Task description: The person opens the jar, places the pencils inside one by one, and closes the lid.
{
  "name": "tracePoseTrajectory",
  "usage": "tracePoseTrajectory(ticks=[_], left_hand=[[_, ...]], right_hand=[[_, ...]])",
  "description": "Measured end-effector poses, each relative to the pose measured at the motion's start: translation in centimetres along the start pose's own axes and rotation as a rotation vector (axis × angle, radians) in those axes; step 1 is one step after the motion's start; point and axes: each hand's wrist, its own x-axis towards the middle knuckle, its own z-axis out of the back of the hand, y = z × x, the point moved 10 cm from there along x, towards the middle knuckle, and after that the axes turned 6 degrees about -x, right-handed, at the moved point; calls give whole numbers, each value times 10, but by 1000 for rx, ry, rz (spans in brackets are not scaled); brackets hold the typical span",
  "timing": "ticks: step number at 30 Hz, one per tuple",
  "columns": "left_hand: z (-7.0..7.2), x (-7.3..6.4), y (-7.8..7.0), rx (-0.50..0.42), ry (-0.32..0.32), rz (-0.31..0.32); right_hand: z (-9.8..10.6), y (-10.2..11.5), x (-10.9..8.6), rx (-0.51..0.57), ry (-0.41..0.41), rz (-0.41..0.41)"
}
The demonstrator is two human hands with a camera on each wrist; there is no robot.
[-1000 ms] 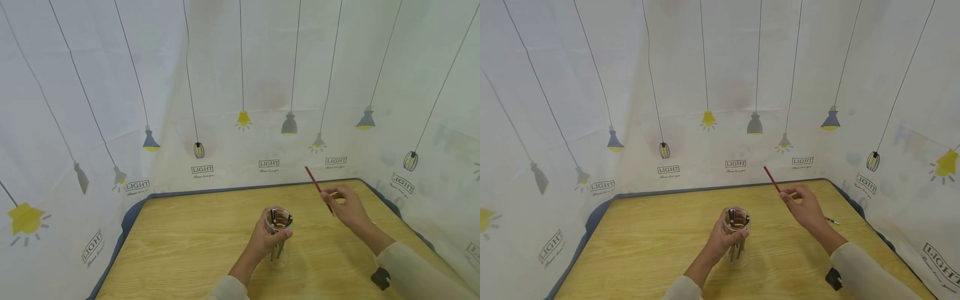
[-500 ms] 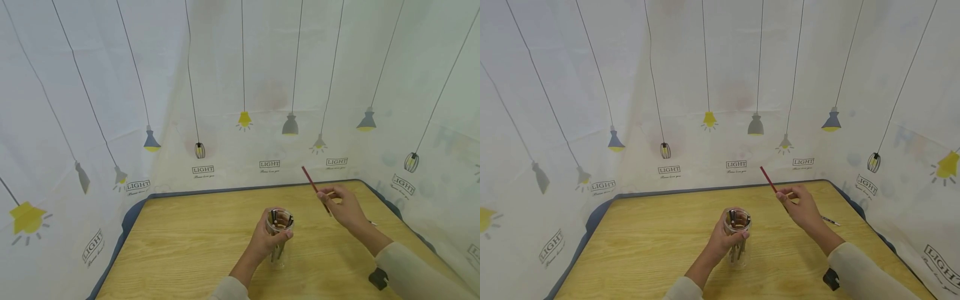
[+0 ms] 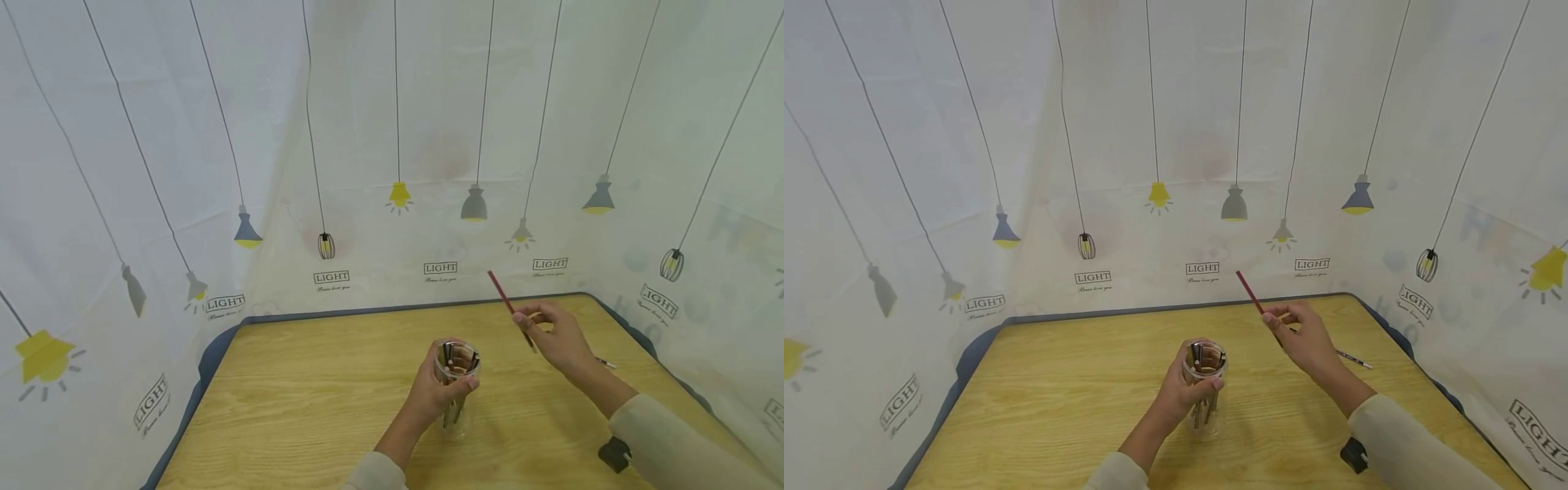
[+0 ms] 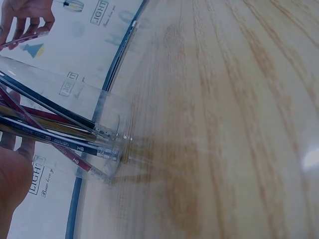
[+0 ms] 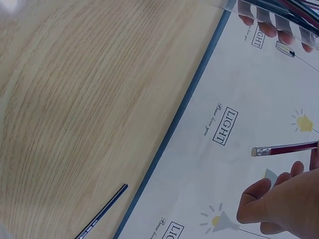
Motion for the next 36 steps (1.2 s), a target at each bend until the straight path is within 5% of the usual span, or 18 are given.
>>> tracePoseTrajectory(ticks=[36], left_hand=[[1, 0, 2, 3, -2, -4]], right_hand=[[-13, 30, 0, 87, 39, -13]])
